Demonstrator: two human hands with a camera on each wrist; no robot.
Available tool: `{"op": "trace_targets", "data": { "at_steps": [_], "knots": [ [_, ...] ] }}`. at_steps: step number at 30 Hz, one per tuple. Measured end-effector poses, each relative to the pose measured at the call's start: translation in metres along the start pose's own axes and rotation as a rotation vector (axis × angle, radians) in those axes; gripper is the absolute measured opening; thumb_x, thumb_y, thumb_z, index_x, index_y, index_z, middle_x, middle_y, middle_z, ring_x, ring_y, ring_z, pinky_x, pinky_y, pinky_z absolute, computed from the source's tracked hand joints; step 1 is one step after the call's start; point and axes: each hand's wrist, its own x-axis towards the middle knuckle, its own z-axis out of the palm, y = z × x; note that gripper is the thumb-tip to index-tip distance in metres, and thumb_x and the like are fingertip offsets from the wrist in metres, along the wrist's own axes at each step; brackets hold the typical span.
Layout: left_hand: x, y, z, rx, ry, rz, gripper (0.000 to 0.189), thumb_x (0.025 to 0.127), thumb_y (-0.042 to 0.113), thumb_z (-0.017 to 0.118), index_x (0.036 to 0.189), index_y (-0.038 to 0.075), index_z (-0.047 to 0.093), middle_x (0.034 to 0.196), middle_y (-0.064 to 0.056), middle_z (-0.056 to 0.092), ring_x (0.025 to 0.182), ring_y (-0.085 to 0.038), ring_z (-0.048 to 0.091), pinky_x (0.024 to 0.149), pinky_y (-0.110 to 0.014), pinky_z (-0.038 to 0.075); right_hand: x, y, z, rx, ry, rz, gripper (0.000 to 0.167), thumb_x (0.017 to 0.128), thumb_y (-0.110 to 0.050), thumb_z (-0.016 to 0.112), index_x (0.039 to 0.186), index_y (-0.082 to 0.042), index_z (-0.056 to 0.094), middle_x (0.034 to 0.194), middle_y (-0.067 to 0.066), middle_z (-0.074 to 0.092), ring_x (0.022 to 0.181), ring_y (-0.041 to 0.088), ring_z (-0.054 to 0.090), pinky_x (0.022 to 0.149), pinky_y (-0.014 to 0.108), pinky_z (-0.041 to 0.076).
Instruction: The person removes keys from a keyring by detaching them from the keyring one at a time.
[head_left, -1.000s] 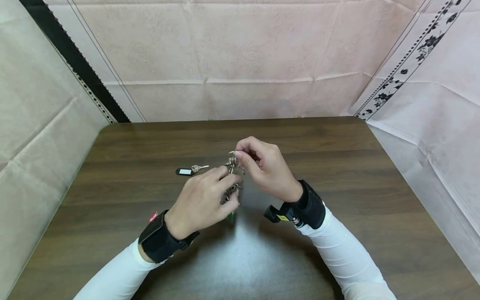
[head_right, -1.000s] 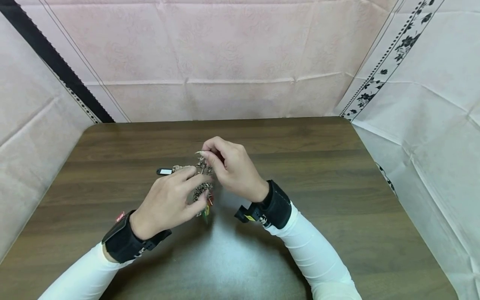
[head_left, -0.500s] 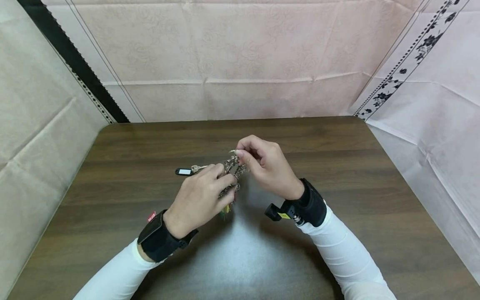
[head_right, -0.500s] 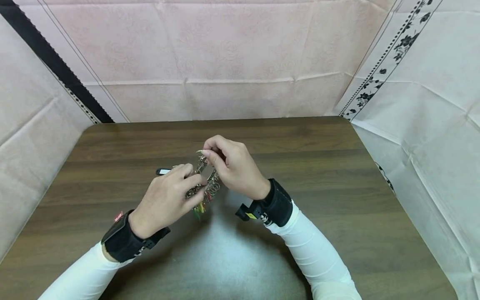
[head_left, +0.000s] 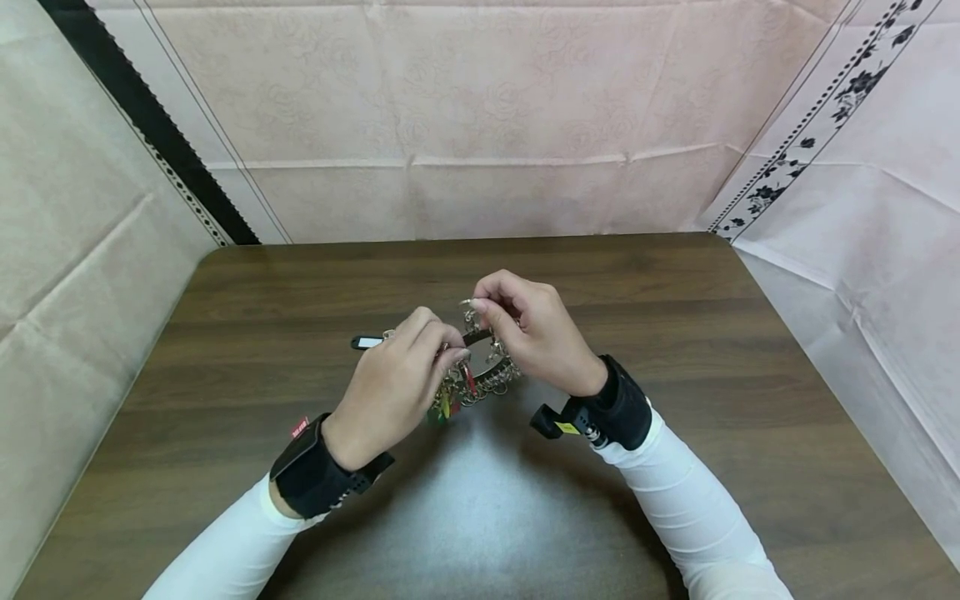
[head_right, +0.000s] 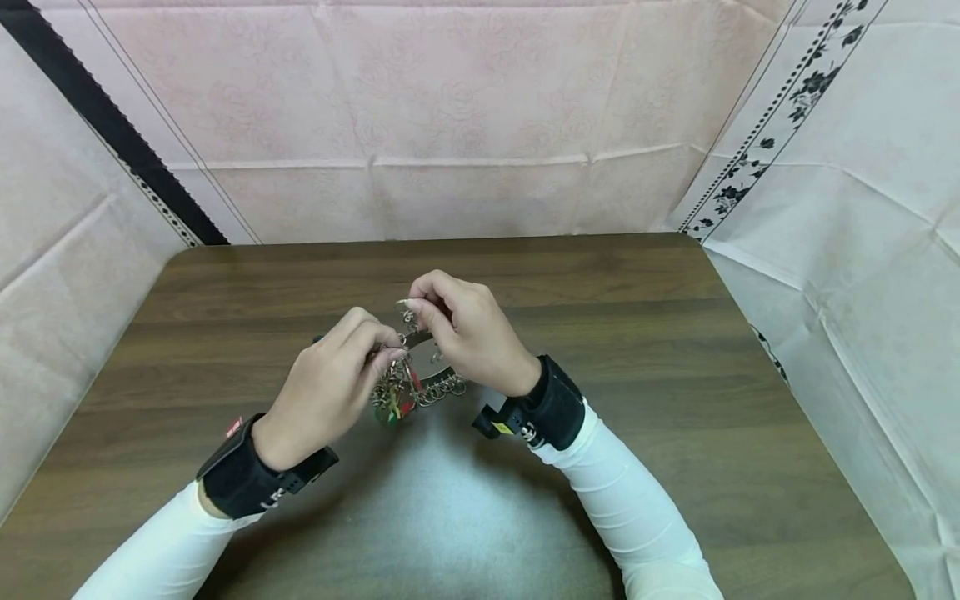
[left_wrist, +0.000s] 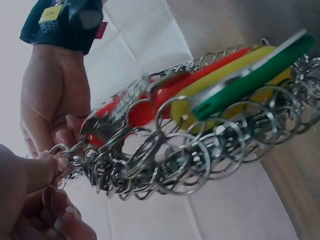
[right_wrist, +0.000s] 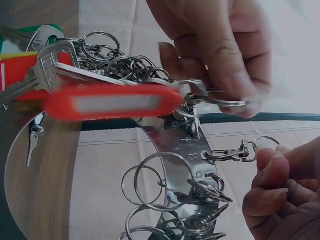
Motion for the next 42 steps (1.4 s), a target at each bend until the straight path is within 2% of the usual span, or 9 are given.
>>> {"op": "trace_targets", "data": {
  "at_steps": [3,10,16,22,27,31,37,42],
  "knots": [
    [0.001,-0.002,-0.003,-0.040,0.042,-0.012,0.012,0.096,0.011,0.069,0.101,0.005,0.061,0.095,-0.005,0.058,0.077,-0.012,0.055,0.061,-0.026,0.051,0.000,0.000,0.000,0.003,-0.015,0.013,0.005,0.100,0.001,0.059,0.096,-0.001,0.059,0.077,0.008,0.060,0.068,0.011,0.052,0.060,0.022,0.043],
    [0.002,-0.007,-0.011,-0.139,0.118,-0.047,0.013,0.093,0.004,0.071,0.099,0.001,0.060,0.088,-0.007,0.063,0.073,-0.011,0.056,0.062,-0.026,0.050,0.000,0.001,0.002,0.022,-0.035,0.031,0.005,0.100,0.001,0.058,0.096,0.000,0.060,0.077,0.007,0.060,0.067,0.011,0.054,0.058,0.022,0.045],
    [0.004,-0.009,-0.013,-0.195,0.129,-0.122,0.013,0.093,0.007,0.071,0.098,0.001,0.060,0.085,-0.006,0.060,0.072,-0.009,0.052,0.060,-0.023,0.045,0.000,0.000,0.004,0.044,-0.073,0.046,0.004,0.100,0.000,0.059,0.096,-0.001,0.061,0.078,0.007,0.061,0.063,0.010,0.052,0.055,0.023,0.045],
    [0.004,-0.009,-0.013,-0.258,0.150,-0.165,0.010,0.094,0.008,0.070,0.096,0.003,0.062,0.083,-0.005,0.061,0.072,-0.009,0.056,0.060,-0.020,0.045,0.000,-0.001,0.001,0.057,-0.107,0.081,0.004,0.100,-0.003,0.061,0.097,0.000,0.061,0.077,0.007,0.062,0.062,0.011,0.054,0.056,0.023,0.049],
    [0.003,-0.009,-0.014,-0.314,0.169,-0.177,0.009,0.093,0.004,0.070,0.095,0.002,0.061,0.083,-0.006,0.063,0.072,-0.009,0.058,0.061,-0.017,0.047,0.002,-0.003,-0.006,0.059,-0.184,0.094,0.003,0.100,-0.003,0.062,0.097,-0.001,0.063,0.078,0.008,0.063,0.064,0.013,0.057,0.059,0.024,0.053],
    [0.003,-0.009,-0.015,-0.362,0.186,-0.186,0.009,0.092,0.002,0.069,0.095,0.000,0.061,0.086,-0.007,0.065,0.071,-0.008,0.060,0.061,-0.019,0.050,0.002,-0.003,-0.013,0.058,-0.270,0.113,0.003,0.099,-0.003,0.063,0.098,-0.002,0.065,0.080,0.009,0.065,0.068,0.018,0.060,0.063,0.025,0.054],
    [0.005,-0.008,-0.018,-0.406,0.198,-0.204,0.008,0.093,0.000,0.068,0.095,-0.001,0.061,0.086,-0.008,0.067,0.069,-0.009,0.061,0.060,-0.022,0.052,0.002,0.001,-0.015,-0.001,-0.384,0.075,0.006,0.096,-0.009,0.070,0.092,-0.007,0.065,0.079,0.002,0.066,0.068,0.008,0.055,0.062,0.023,0.048],
    [0.005,-0.008,-0.018,-0.427,0.213,-0.215,0.007,0.092,-0.001,0.068,0.094,-0.001,0.061,0.086,-0.009,0.067,0.068,-0.009,0.061,0.061,-0.020,0.052,0.001,0.001,-0.010,-0.016,-0.404,0.040,0.012,0.095,-0.011,0.071,0.086,-0.010,0.063,0.071,-0.004,0.060,0.062,0.004,0.047,0.057,0.021,0.040]
  ]
}}
